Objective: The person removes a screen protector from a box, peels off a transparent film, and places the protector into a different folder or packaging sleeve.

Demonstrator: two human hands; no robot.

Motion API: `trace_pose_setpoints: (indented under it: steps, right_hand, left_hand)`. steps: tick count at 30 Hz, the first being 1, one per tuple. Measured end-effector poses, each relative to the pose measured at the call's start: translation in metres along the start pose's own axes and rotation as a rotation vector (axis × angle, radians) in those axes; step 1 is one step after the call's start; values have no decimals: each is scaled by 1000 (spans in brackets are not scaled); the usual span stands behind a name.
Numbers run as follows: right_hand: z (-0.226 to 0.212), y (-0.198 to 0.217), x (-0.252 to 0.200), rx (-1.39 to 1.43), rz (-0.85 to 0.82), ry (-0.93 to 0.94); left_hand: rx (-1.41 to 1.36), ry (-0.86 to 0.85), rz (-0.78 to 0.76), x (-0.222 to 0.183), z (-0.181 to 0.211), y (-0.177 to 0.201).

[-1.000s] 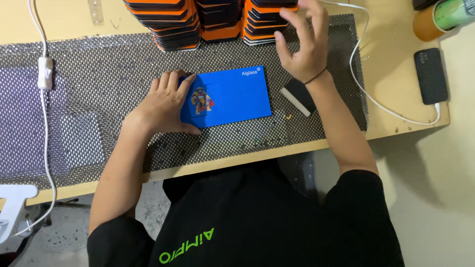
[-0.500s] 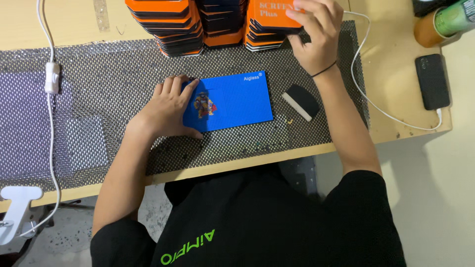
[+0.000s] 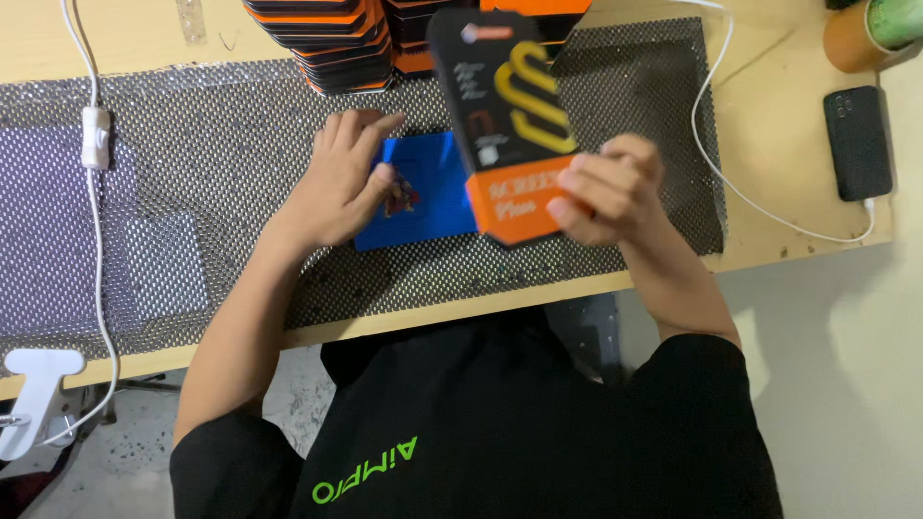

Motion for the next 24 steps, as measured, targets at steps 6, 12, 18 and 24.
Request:
trace_pose_setpoints:
  steps: [6,12,18,24]
  right_hand:
    - [-37,-53,46,283,-87,185]
    - [-39,-88,47,499,-297,9]
    - [-25,-95,36,655,-604,-255]
    - [-2,-92,33,642,-685,-645]
  left_hand:
    - [-844,180,223,2,-3,-14]
    - [-721,437,259,3,-38,-49]
    - [-810,514,198,8,-35,-54]
    - [-898,554,282,6,-28,-42]
Point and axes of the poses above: each hand's wrist, its own x-axis towards the middle knuckle, its own y-axis out of the back of the hand, z = x × y, the point moved 5 cm from there along x, towards the middle knuckle, and after that the axes turned 13 degrees about x, right-handed, at the moved point
